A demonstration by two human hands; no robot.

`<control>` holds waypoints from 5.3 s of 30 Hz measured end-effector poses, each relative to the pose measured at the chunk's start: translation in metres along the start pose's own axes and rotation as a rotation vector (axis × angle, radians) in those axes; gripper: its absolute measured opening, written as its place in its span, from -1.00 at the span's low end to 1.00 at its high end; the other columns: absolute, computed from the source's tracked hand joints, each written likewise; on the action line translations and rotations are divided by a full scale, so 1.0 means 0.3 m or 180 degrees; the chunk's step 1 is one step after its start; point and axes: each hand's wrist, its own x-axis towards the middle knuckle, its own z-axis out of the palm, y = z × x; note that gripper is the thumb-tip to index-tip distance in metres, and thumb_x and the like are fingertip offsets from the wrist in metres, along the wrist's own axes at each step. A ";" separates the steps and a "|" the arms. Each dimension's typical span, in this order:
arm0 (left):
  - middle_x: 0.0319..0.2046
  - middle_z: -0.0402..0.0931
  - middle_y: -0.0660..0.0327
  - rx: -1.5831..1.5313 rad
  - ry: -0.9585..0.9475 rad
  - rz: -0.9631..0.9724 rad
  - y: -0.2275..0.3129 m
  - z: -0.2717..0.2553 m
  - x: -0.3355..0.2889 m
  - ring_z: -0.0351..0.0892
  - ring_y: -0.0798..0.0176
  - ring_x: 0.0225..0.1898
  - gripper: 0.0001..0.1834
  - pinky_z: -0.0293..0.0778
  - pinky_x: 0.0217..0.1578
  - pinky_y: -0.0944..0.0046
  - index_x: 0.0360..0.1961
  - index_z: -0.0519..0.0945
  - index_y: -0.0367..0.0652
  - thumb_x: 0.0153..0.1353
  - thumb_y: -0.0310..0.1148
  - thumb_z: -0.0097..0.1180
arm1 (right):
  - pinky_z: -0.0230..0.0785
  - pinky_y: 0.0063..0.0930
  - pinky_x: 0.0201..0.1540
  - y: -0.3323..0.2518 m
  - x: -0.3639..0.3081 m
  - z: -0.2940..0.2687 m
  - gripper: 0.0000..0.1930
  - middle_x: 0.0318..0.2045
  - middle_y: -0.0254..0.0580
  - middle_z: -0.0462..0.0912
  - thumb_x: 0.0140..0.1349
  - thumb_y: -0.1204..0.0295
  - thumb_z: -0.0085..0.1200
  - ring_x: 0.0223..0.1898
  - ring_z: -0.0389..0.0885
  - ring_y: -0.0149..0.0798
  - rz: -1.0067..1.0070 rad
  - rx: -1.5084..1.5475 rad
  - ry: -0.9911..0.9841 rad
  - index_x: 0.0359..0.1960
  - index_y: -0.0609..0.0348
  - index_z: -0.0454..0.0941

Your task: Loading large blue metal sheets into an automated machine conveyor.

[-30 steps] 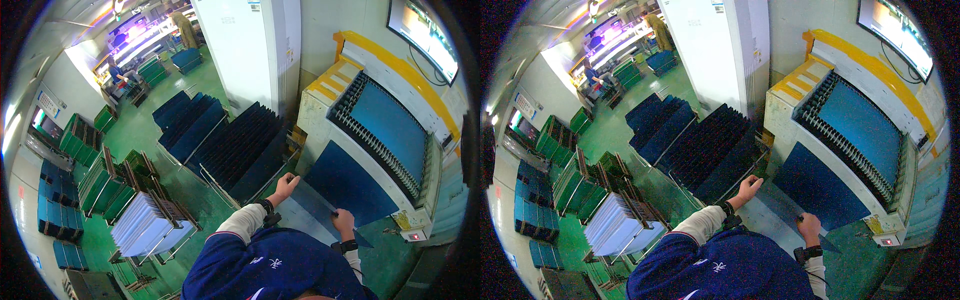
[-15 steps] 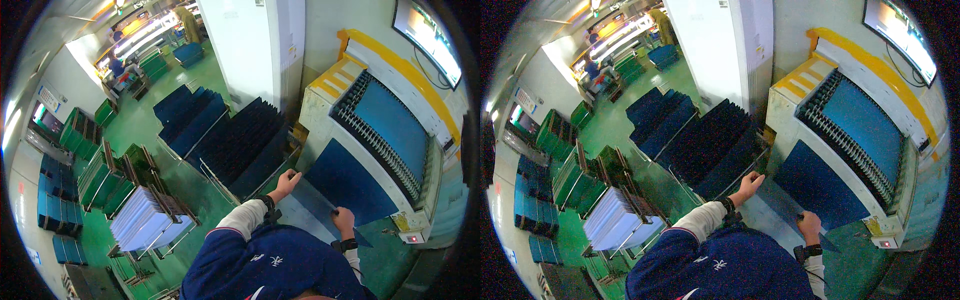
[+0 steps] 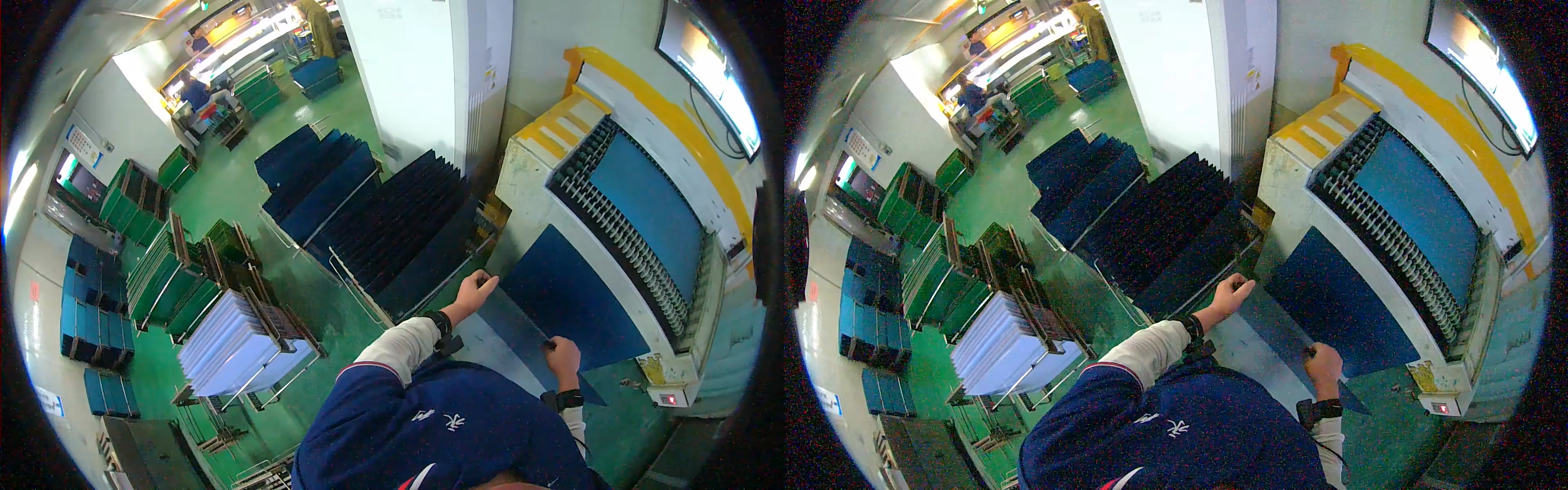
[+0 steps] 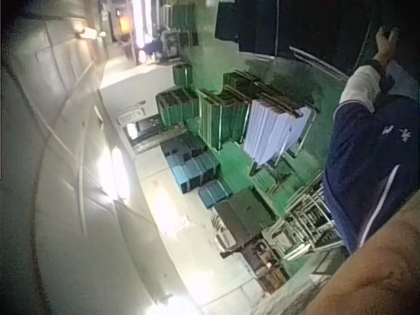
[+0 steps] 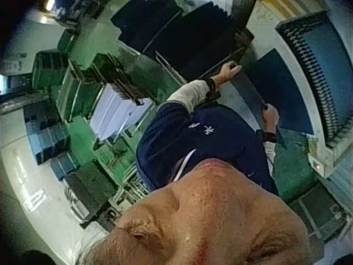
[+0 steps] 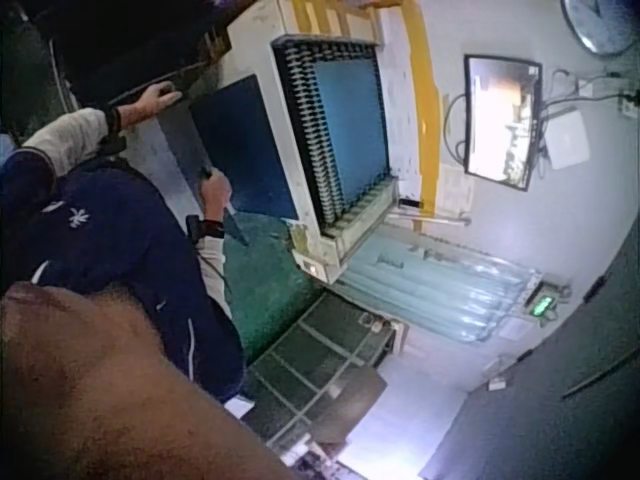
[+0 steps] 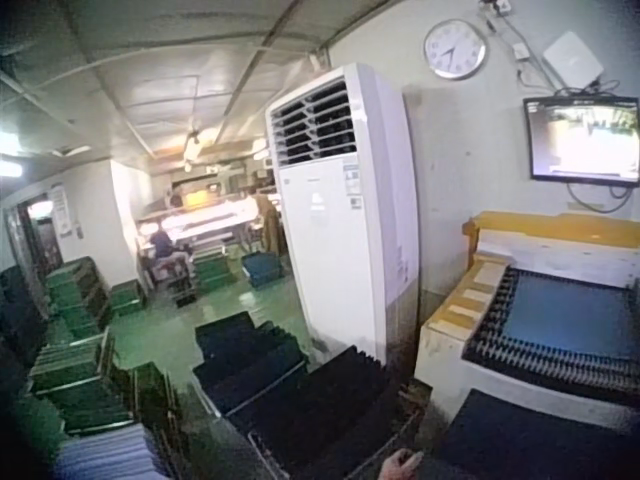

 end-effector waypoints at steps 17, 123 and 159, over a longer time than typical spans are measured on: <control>-0.57 0.48 0.23 0.0072 -0.0002 0.0050 -0.016 0.007 0.013 0.40 0.37 -0.48 -0.62 0.36 -0.41 0.28 -0.42 0.52 -0.26 0.14 -0.09 0.18 | 0.43 -0.11 -0.22 0.013 0.016 0.006 -0.70 -0.37 -0.06 0.66 0.06 0.10 0.16 -0.24 0.61 0.07 0.0050 -0.0035 -0.0061 -0.36 0.04 0.66; -0.53 0.54 0.19 -0.0495 -0.0078 -0.2620 -0.665 -0.578 -0.309 0.55 0.20 -0.58 -0.67 0.40 -0.64 0.23 -0.31 0.47 -0.15 0.18 -0.09 0.17 | 0.47 -0.28 -0.16 0.288 0.148 -0.208 -0.87 -0.39 -0.18 0.53 0.19 0.44 0.17 -0.38 0.49 -0.21 0.1502 0.7200 0.1239 -0.40 0.16 0.46; -0.52 0.51 0.18 -0.0289 0.0045 -0.2662 -0.553 -0.505 -0.349 0.52 0.19 -0.57 -0.67 0.44 -0.59 0.21 -0.28 0.47 -0.20 0.18 -0.13 0.18 | 0.49 -0.24 -0.19 0.290 0.241 -0.243 -0.83 -0.36 -0.14 0.53 0.19 0.40 0.17 -0.26 0.62 -0.08 0.1041 0.6993 0.0764 -0.34 0.17 0.43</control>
